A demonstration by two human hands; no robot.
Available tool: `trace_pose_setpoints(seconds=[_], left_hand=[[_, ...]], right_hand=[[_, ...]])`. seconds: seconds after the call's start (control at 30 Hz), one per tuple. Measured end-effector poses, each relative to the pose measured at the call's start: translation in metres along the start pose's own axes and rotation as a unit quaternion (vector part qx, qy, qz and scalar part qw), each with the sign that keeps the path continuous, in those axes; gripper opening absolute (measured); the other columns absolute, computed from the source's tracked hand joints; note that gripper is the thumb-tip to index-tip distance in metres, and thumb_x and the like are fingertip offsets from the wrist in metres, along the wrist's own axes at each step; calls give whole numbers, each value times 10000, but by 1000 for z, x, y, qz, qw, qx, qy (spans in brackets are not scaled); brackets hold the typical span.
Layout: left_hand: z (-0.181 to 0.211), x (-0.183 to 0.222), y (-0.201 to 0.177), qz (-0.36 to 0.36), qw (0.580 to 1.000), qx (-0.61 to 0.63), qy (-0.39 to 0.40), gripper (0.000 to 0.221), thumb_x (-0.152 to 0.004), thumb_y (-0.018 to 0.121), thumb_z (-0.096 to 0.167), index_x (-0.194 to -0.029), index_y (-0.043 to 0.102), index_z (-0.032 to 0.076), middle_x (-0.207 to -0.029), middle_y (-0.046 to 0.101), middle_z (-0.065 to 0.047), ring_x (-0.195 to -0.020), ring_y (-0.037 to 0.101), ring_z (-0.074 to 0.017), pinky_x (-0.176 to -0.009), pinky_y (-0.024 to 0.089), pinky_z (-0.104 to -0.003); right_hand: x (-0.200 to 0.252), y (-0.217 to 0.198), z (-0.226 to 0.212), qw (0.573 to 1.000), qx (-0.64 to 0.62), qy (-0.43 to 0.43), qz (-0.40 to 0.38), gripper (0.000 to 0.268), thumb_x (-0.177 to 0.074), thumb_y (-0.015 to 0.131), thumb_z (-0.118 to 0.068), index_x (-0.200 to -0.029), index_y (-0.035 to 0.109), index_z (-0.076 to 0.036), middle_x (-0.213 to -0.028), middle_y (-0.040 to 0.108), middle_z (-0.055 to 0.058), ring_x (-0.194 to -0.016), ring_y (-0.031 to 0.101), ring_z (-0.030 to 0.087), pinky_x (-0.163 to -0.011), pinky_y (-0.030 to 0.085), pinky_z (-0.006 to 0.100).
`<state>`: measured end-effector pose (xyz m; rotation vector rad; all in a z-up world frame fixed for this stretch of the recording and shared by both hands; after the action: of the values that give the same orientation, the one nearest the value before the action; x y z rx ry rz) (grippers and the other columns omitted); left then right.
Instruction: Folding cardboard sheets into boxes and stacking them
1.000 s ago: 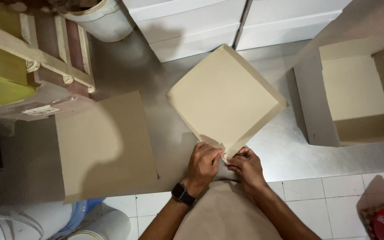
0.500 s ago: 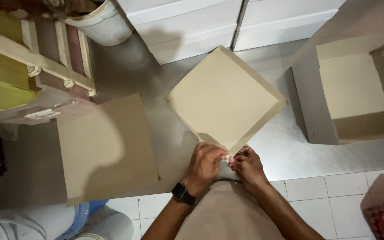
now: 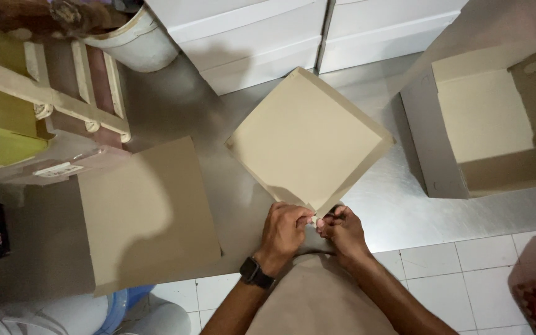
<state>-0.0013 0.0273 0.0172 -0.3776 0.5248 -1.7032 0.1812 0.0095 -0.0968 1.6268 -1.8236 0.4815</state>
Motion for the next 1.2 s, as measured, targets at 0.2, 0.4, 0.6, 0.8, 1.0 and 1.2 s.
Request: trace_pose_setpoints(seconds=[0.2,0.4,0.6,0.8,1.0,1.2], left_hand=[[5,3,2,14,1000,12,-10,91,-867,740,25,-934,763,83,-823,781,-105,-836,750,-353,-933,506,-432],[15,-3,-2,10,1000,-3,-8,100,-852,736,-17,-937,750,34,-852,783,-143,-849,749,-378,-940,498,-471],[3,-3,-7,1,999,13,-29,82,-853,767,54,-906,773,116,-790,771,-75,-815,747,-350,-889,524,-448],[9,-19,-21,-88,991,21,-102,170,-870,657,-31,-809,748,99,-787,753,-156,-828,729,-432,-805,548,-492],[26,-40,-28,-187,969,-2,-162,164,-873,619,-40,-949,758,-3,-971,766,-255,-951,729,-499,-811,571,-547],[40,-39,-29,-214,961,5,-176,161,-890,626,-25,-935,773,23,-992,765,-264,-983,721,-507,-815,573,-570]], right_hand=[[26,15,-29,998,-37,3,44,442,-833,774,38,-1059,408,-63,-845,680,197,-689,660,249,-618,547,284],[55,31,-62,998,-31,-23,53,439,-814,775,49,-1042,429,-93,-811,682,132,-681,675,218,-597,540,281],[38,26,-38,998,-58,-21,26,432,-759,831,66,-1025,508,-41,-829,705,182,-716,720,278,-670,580,310],[36,25,-45,998,40,-42,0,410,-685,926,20,-976,639,-13,-828,757,154,-739,717,211,-665,577,302],[32,16,-51,989,86,-113,-29,399,-679,902,81,-923,602,-14,-823,781,214,-754,714,220,-704,581,324],[26,11,-42,964,132,-233,-6,372,-671,945,11,-826,608,-19,-754,790,169,-709,686,175,-699,570,316]])
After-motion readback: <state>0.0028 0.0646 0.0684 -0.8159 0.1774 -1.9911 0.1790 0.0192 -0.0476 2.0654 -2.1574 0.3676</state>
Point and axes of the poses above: each hand's wrist, its own x-axis away from the middle knuckle, its own y-axis out of the palm, z = x × y, the point moved 2 cm from there along -x, towards the middle knuckle
